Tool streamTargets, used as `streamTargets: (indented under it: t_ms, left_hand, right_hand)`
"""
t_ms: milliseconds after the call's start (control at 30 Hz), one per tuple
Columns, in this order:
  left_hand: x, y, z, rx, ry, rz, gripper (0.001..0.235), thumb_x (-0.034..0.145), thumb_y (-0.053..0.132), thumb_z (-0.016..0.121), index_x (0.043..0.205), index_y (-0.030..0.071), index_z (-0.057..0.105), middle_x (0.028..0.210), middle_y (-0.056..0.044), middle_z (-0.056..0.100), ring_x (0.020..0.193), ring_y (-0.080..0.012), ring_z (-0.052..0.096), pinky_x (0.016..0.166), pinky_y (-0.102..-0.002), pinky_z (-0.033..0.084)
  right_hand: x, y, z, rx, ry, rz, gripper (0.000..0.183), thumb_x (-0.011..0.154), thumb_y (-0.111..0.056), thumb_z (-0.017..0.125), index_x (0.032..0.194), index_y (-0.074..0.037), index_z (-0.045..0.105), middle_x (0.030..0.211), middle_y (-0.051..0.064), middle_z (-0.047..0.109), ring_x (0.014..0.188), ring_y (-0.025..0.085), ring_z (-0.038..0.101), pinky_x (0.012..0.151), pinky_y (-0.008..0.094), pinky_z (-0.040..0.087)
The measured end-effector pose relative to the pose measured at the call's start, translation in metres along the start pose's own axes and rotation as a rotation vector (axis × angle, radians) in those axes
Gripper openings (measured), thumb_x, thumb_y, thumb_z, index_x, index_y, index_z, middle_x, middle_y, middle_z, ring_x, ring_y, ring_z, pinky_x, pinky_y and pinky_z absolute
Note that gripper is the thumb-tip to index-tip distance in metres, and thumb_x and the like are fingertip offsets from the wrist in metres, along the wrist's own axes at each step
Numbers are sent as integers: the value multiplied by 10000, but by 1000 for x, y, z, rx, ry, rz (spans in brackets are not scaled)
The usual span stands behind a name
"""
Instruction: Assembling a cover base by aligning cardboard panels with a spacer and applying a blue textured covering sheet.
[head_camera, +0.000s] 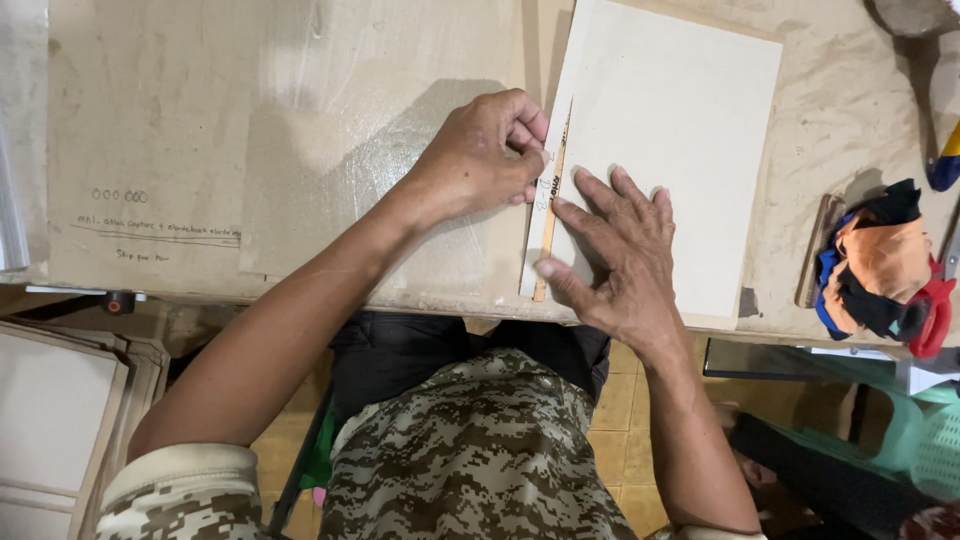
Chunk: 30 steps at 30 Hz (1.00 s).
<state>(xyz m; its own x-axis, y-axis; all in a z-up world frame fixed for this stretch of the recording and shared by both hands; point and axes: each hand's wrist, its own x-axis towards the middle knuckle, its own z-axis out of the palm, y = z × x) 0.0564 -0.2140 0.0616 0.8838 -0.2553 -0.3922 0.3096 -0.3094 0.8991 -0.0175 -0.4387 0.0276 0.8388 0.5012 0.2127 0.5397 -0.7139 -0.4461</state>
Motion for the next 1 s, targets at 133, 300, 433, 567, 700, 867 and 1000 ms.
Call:
streamTargets:
  t_ms: [133, 300, 433, 567, 700, 867, 1000]
  left_hand:
    - [0, -2, 0, 7, 6, 11, 125, 965, 40, 637, 1056, 124, 618, 901, -3, 727, 695, -111, 774, 641, -212, 684]
    - [0, -1, 1, 36, 12, 21, 127, 972, 30, 629, 1048, 132, 617, 904, 0, 728, 701, -101, 769, 630, -202, 672]
    - [-4, 5, -1, 62, 5, -20, 153, 974, 41, 598, 1091, 135, 629, 954, -1, 742, 733, -109, 786, 678, -214, 661]
    - [11, -13, -7, 379, 250, 391, 147, 855, 52, 342, 716, 103, 340, 603, -74, 368, 561, -254, 413, 579, -439, 311]
    - [16, -25, -30, 543, 399, 759, 451, 840, 112, 558, 1254, -2, 696, 1034, -188, 779, 866, -346, 755, 822, -439, 594]
    - [5, -33, -30, 905, -13, 770, 727, 791, 656, 468, 1355, 222, 616, 1389, -138, 573, 1382, -470, 407, 1038, -671, 286]
    - [11, -42, -25, 950, 23, 737, 729, 770, 674, 515, 1355, 254, 626, 1436, -114, 562, 1426, -487, 373, 1102, -692, 218]
  right_hand:
    - [2, -5, -1, -34, -72, 52, 771, 833, -633, 740, 1476, -249, 556, 1637, 25, 429, 1572, 290, 297, 1273, 616, 79]
    - [3, -10, -3, -41, -107, 90, 810, 806, -612, 782, 1486, -242, 543, 1647, 1, 402, 1576, 301, 264, 1247, 643, 79]
    - [1, -10, -3, -12, -123, 102, 775, 833, -600, 751, 1486, -250, 525, 1655, 1, 384, 1583, 310, 246, 1241, 663, 72]
    - [3, -7, 0, -70, -100, 88, 801, 795, -612, 771, 1460, -216, 564, 1620, 56, 445, 1544, 389, 310, 1169, 722, 150]
    - [8, -4, -1, -101, -101, 86, 802, 788, -615, 754, 1445, -196, 566, 1621, 70, 431, 1533, 378, 297, 1176, 711, 133]
    - [-3, 1, 6, -81, -96, 50, 873, 807, -598, 778, 1546, -292, 428, 1679, -3, 336, 1591, 288, 209, 1246, 652, 53]
    - [-3, 1, 6, -66, -78, 37, 885, 804, -597, 788, 1552, -304, 419, 1689, -24, 314, 1601, 279, 204, 1261, 664, 41]
